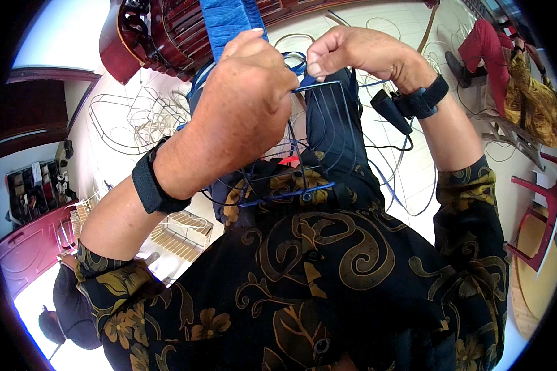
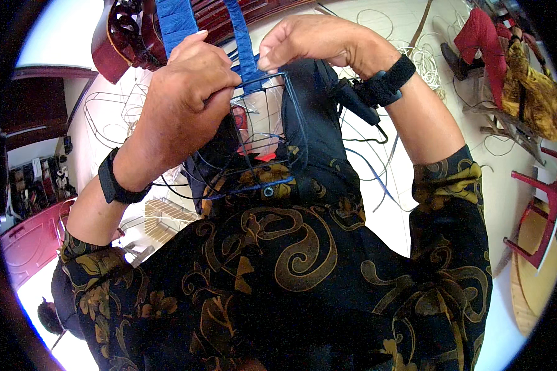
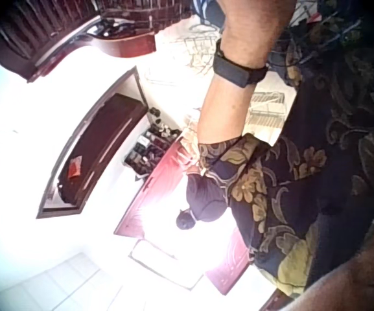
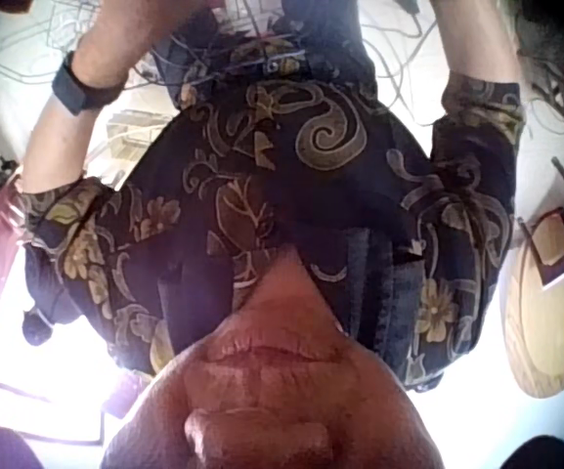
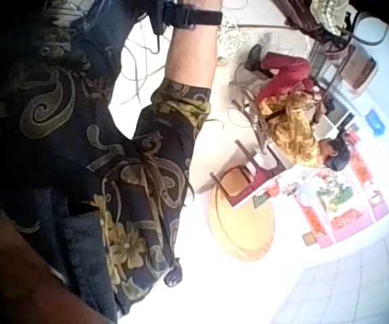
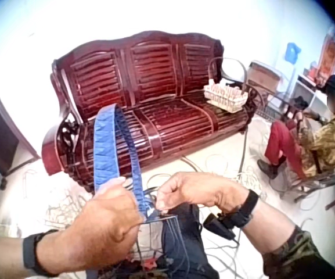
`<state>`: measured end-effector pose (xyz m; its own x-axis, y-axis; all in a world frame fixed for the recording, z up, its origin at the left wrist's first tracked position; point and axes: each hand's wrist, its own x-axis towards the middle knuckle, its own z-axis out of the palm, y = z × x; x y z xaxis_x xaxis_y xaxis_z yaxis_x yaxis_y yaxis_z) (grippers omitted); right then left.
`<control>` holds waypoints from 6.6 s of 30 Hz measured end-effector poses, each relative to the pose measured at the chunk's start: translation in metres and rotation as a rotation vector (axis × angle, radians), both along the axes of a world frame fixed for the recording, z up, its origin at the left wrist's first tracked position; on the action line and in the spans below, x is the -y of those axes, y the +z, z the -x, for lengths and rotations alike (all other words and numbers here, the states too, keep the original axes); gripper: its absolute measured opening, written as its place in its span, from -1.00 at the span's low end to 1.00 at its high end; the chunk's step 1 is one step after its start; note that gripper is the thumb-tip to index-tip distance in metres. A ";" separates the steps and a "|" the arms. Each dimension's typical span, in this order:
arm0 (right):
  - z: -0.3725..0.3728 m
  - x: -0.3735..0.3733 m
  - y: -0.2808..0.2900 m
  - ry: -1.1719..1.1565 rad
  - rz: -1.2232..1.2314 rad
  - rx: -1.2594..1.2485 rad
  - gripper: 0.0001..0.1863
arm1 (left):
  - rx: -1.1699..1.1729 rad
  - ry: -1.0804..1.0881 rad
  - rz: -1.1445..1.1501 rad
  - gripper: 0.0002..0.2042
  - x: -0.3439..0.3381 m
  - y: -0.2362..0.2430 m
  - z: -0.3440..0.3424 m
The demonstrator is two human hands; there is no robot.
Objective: The person weaves blue plastic straps through a wire basket frame by hand, pulling the straps tight and tucking the ends into the mesh.
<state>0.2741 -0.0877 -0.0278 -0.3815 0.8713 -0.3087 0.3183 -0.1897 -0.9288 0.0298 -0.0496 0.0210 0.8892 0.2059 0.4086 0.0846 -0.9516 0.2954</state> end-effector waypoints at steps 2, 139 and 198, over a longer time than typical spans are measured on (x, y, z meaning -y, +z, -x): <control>-0.003 0.001 0.003 -0.007 -0.081 0.028 -0.82 | -0.008 -0.005 0.005 -0.94 0.000 0.000 0.000; 0.045 -0.016 -0.019 0.223 0.031 0.105 -0.78 | -0.162 0.083 -0.003 -0.92 0.000 0.009 0.003; 0.070 0.079 0.057 -0.070 -1.257 0.633 -0.77 | -0.192 -0.160 0.068 -0.49 -0.029 0.009 0.032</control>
<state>0.2043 -0.1666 0.0294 -0.4182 0.7007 0.5780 0.7646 0.6151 -0.1924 -0.0024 -0.0211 0.0299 0.9727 0.0776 0.2187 -0.0046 -0.9358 0.3524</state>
